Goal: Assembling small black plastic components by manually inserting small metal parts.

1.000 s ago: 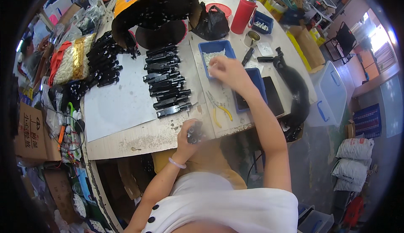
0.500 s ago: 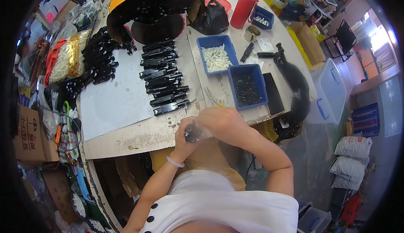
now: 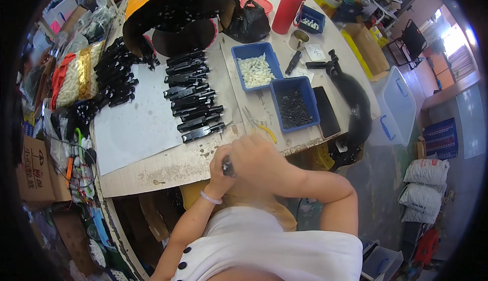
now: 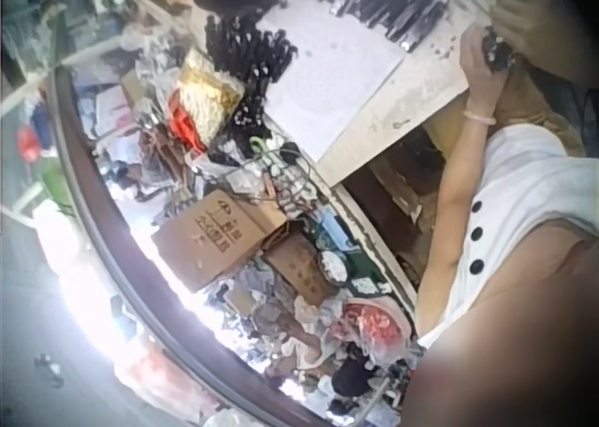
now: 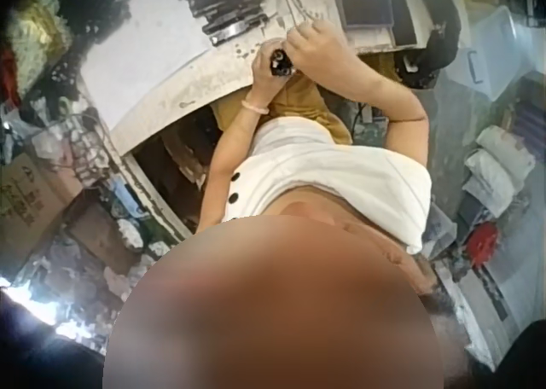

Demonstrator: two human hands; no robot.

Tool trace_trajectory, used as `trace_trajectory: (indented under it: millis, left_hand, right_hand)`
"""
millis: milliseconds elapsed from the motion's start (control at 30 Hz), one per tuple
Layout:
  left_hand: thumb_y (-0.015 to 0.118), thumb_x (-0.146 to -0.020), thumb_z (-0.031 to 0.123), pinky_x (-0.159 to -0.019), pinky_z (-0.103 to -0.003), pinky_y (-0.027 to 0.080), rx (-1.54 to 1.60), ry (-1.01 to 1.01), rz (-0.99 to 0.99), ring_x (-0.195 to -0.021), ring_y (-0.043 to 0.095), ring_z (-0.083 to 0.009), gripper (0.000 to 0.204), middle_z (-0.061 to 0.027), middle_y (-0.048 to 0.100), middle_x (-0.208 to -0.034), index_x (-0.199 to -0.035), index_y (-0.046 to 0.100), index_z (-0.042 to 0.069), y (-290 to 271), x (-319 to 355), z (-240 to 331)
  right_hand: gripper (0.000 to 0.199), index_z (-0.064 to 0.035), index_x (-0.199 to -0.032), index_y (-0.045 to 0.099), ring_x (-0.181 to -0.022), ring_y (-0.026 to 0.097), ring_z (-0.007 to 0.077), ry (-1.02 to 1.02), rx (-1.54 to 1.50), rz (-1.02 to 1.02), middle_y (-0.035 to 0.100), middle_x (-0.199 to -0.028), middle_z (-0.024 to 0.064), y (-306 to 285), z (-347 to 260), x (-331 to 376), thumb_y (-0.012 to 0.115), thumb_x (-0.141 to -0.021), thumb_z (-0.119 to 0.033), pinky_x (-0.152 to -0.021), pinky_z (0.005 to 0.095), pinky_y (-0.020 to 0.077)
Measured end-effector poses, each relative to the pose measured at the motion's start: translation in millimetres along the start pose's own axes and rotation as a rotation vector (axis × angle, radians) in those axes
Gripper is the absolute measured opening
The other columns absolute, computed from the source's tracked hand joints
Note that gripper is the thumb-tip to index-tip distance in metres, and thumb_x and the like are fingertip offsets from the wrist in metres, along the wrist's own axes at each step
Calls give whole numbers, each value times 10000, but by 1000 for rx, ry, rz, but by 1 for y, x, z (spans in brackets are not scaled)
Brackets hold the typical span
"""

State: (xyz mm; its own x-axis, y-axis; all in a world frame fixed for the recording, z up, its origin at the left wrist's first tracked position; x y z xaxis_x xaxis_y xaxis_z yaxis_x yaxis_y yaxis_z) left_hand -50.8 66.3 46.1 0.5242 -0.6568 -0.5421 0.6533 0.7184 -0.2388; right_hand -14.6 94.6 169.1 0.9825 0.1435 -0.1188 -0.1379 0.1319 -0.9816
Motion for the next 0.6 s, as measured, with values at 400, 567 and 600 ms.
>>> trace_trajectory:
  millis: [400,567,600]
  left_hand:
    - [713,-627,15,-729,-352,478,62,-145,70,-863,580,-306,512,-130,576,-1000,-1093,510,78,-4,-1,-4]
    - [715,-649,-5,-756,-329,473,20,-47,36,-880,574,-257,524,-130,554,-1021,-1112,480,70,1,-2,-8]
    - [714,-648,-6,-763,-332,474,161,-258,7,-889,574,-265,540,-134,553,-1024,-1127,476,69,7,15,-43]
  right_hand:
    - [102,-39,-724,611,-713,605,267,209,-326,-301,595,-716,114,16,23,-22,616,-643,-100,-624,351,458]
    - [146,-59,-859,621,-695,586,269,-113,-1335,603,594,-781,114,-88,29,0,603,-820,-198,-613,342,472]
    - [166,-38,-873,620,-698,586,303,-278,-1834,742,596,-812,139,-106,22,10,574,-871,-197,-608,366,472]
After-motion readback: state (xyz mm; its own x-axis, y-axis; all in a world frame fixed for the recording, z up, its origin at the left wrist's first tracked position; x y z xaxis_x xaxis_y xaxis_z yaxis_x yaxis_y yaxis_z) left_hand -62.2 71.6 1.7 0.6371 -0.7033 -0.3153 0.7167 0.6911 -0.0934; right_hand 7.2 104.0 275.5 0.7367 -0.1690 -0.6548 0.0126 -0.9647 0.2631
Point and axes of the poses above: each hand's wrist, its own x-axis away from the middle knuckle, its own y-axis out of the palm, z = x × y, the point moved 10 cm from there along -x, towards the middle knuckle
